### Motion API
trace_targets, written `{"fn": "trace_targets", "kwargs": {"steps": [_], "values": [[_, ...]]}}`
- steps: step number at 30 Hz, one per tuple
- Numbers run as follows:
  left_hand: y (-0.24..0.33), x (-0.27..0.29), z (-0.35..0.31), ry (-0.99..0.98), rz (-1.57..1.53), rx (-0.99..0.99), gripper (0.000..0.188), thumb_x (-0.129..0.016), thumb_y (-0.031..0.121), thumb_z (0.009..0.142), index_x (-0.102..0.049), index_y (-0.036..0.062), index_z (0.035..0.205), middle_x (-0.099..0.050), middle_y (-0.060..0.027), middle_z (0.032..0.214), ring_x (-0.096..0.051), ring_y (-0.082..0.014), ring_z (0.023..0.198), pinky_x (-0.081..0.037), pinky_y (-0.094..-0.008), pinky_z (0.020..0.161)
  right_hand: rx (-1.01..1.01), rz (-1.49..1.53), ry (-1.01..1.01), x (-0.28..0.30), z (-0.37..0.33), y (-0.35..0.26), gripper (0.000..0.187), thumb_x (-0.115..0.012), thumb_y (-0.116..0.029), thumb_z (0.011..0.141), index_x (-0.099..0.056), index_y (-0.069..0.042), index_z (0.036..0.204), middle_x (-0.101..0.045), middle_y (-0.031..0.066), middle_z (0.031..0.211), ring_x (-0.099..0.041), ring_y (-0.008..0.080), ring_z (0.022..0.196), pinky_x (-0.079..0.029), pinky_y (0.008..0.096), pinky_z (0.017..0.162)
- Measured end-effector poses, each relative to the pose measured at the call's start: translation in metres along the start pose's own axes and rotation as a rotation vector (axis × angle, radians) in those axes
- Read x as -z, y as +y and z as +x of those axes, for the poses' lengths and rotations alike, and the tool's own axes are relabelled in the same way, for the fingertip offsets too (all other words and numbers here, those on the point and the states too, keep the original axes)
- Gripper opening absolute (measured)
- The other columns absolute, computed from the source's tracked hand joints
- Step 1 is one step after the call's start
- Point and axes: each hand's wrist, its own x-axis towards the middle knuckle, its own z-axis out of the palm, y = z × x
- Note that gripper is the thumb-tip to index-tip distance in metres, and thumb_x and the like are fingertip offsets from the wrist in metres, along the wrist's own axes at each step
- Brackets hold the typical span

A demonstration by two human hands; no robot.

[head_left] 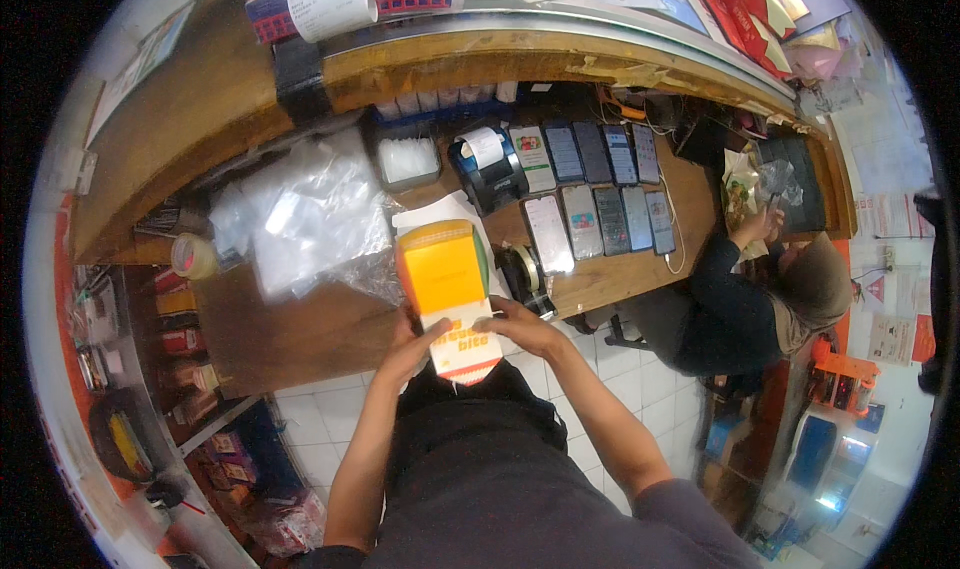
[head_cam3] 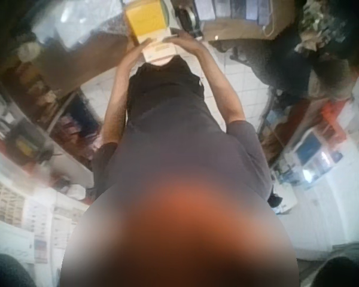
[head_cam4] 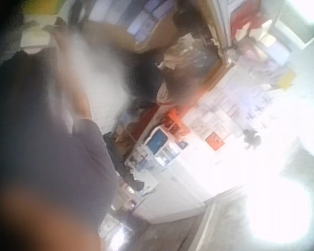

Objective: The person retrieves a receipt and two takeout boxes, then places them on a counter. They open a heated display case, take fried chicken pieces with tongs, and put them into the boxes. They add yellow rice and a small sauce packet to each box, then close the boxes and place the receipt inside one.

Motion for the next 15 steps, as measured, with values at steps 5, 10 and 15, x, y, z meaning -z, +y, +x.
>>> {"fn": "trace_targets", "kwargs": {"steps": [5, 10, 15], "values": [[-0.024, -0.023, 0.032, 0.148, 0.092, 0.040, 0.084, -0.083, 0.021, 0.091, -0.030, 0.0009, 0.152, -0.057, -0.0204, 0.135, -0.059, -0.0274, 0.126, -0.054, -0.0390, 0.102, 0.067, -0.478, 0.120, 0.055, 0.023, -0.020, 0.064, -0.079, -0.032, 0.088, -0.062, 0.008, 0.135, -0.072, 0.0198, 0.122, -0.068, 0.0241, 0.108, -0.053, 0.0364, 0.095], [-0.031, -0.024, 0.024, 0.181, 0.141, -0.003, 0.079, -0.082, 0.035, 0.090, -0.043, -0.0003, 0.149, -0.057, -0.0153, 0.141, -0.058, -0.0258, 0.127, -0.047, -0.0394, 0.108, 0.346, -0.475, 0.447, 0.138, 0.038, -0.045, 0.039, -0.072, -0.017, 0.090, -0.067, 0.006, 0.122, -0.075, 0.0197, 0.090, -0.073, 0.0284, 0.084, -0.057, 0.0378, 0.080], [-0.012, -0.040, 0.018, 0.218, -0.057, 0.189, 0.079, -0.077, 0.023, 0.093, -0.034, 0.0027, 0.157, -0.055, -0.0203, 0.145, -0.060, -0.0303, 0.128, -0.050, -0.0389, 0.106, 0.305, -0.885, 0.639, 0.198, 0.033, -0.034, 0.033, -0.070, -0.015, 0.091, -0.069, 0.001, 0.120, -0.074, 0.0208, 0.089, -0.071, 0.0347, 0.089, -0.055, 0.0446, 0.089]]}}
